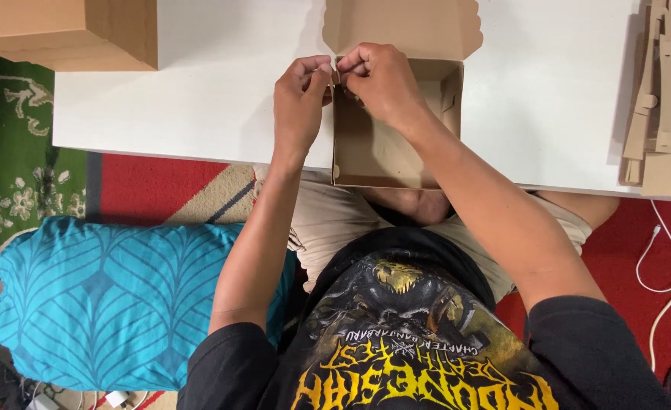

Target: Folding and assembling a cardboard box from a flat cutout.

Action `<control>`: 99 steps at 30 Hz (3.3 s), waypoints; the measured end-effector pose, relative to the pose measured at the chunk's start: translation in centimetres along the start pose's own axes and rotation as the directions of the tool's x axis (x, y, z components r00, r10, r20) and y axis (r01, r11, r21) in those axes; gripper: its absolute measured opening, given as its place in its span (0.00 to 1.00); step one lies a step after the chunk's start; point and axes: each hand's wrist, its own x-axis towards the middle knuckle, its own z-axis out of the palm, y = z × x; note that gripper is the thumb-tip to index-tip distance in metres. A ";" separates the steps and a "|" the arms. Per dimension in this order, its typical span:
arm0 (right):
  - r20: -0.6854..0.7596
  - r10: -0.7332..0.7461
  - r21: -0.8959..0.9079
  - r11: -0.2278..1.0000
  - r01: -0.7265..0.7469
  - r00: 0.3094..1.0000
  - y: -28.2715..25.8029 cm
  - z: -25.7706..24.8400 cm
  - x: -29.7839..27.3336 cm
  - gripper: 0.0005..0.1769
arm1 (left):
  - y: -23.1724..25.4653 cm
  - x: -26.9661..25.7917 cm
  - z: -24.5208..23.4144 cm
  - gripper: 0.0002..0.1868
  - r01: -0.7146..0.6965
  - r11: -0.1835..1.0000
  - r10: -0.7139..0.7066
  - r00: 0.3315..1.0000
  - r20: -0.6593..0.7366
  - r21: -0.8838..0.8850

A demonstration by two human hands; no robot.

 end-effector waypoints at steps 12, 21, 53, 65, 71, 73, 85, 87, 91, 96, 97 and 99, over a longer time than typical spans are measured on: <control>0.015 -0.012 -0.094 0.995 0.014 1.000 -0.4 0.2 -0.3 0.08 | -1.4 0.8 -0.1 0.21 0.033 0.998 -0.032 0.999 0.018 -0.050; 0.046 0.186 -0.065 0.981 -0.183 0.981 -0.2 0.0 0.0 0.11 | 0.0 0.1 -0.1 0.19 -0.109 0.977 0.095 0.992 0.084 0.185; 0.197 0.608 0.609 0.539 -0.582 0.769 0.9 1.9 0.1 0.09 | 0.2 1.1 -0.4 0.08 -0.147 0.928 0.142 0.989 0.040 0.344; 0.123 0.580 0.505 0.662 -0.554 0.806 1.1 3.0 0.1 0.05 | -0.2 2.0 -0.9 0.15 -0.052 0.919 0.035 0.998 0.050 0.391; 0.123 0.554 0.442 0.713 -0.545 0.824 0.8 2.8 -0.2 0.05 | -0.8 2.5 -0.7 0.11 -0.133 0.841 0.107 0.991 0.080 0.524; 0.148 0.545 0.427 0.718 -0.550 0.825 0.7 2.5 -0.7 0.05 | -0.5 2.1 -0.7 0.08 -0.197 0.784 0.180 0.980 0.087 0.589; 0.033 0.149 0.085 0.985 -0.151 0.988 -2.1 -6.8 -5.6 0.15 | -2.0 1.6 1.0 0.25 -0.290 0.648 0.267 0.952 0.147 0.704; -0.158 0.152 0.210 0.971 -0.117 0.976 -1.6 -7.8 -6.2 0.13 | -2.3 1.8 1.2 0.42 -0.236 0.662 0.227 0.968 0.109 0.712; -0.430 -0.043 0.142 0.983 0.115 0.902 2.3 -9.3 -6.2 0.13 | -1.9 1.5 1.5 0.37 -0.220 0.739 0.204 0.974 0.100 0.637; -0.428 0.183 0.287 0.956 -0.059 0.885 7.3 -10.5 -4.9 0.27 | 0.0 1.8 1.7 0.42 0.151 0.984 -0.150 0.989 -0.019 0.090; -0.431 0.184 0.288 0.956 -0.058 0.883 7.2 -10.2 -4.8 0.27 | 0.0 1.8 1.8 0.42 0.150 0.984 -0.149 0.989 -0.016 0.092; -0.313 0.138 0.358 0.933 -0.018 0.940 6.9 -9.6 -4.2 0.34 | 0.2 2.0 1.8 0.47 0.031 0.996 -0.029 0.999 0.023 -0.078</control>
